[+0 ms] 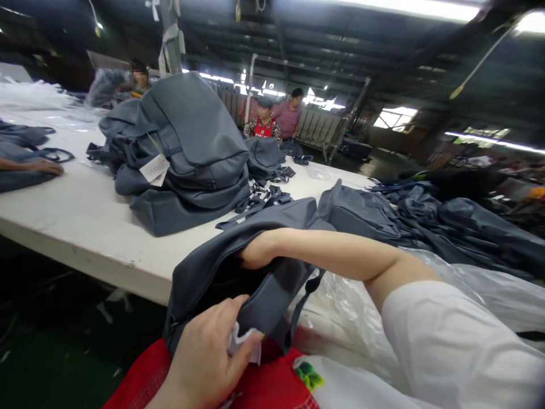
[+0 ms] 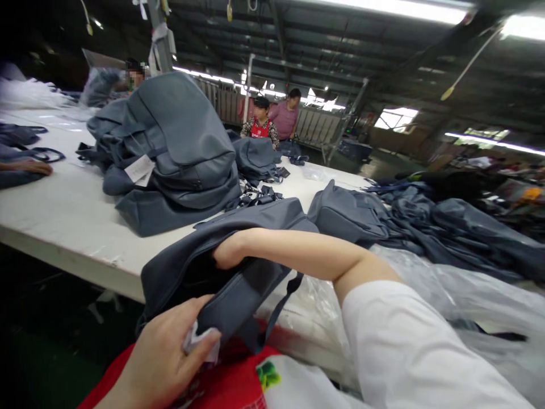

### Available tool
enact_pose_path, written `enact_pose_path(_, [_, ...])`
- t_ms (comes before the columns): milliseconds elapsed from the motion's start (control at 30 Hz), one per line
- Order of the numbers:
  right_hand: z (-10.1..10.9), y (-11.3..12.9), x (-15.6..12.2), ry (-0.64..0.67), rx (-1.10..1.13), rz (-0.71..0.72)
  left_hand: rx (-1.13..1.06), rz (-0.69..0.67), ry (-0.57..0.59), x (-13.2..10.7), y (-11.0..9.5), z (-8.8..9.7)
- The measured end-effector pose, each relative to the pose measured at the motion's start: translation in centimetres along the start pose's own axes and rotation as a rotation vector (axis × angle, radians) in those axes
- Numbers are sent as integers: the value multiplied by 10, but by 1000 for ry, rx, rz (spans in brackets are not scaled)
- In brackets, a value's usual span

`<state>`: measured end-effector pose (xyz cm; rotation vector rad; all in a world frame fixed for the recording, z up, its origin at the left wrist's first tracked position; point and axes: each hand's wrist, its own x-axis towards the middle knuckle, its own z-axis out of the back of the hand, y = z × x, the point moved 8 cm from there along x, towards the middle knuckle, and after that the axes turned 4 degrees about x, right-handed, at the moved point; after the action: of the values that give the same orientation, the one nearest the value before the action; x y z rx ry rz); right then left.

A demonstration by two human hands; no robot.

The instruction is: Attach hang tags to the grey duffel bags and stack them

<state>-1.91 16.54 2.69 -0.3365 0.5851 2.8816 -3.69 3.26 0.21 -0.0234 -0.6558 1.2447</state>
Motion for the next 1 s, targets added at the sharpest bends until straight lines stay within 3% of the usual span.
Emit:
enact_pose_path(67, [18, 23, -29, 10, 11, 153, -3, -11, -101, 9, 8, 14])
enact_pose_path(167, [65, 32, -89, -307, -30, 209, 24, 4, -205, 25, 19, 29])
enact_pose_path(267, [87, -7, -145, -572, -72, 2, 12, -19, -209, 50, 22, 38])
enact_pose_path(400, [68, -75, -179, -621, -59, -218, -20, -73, -89, 106, 2, 35])
enact_pose_path(467, [57, -98, -184, -657, -33, -259, 53, -132, 75, 139, -21, 17])
enact_pose_path(533, [50, -110, -185, -697, -16, -264, 180, -227, 313, 163, -48, -17])
enact_pose_path(600, [45, -113, -184, -714, -18, -246, 309, -323, 525, 176, -68, -55])
enact_pose_path(667, [41, -114, -183, -716, -23, -236, 382, -379, 643, 183, -79, -87])
enact_pose_path(800, [33, -119, -189, -734, 20, -277, 453, -405, 758, 183, -75, -122])
enact_pose_path(1000, [7, -135, -195, -689, 78, -335, 386, -290, 703, 180, -58, -125])
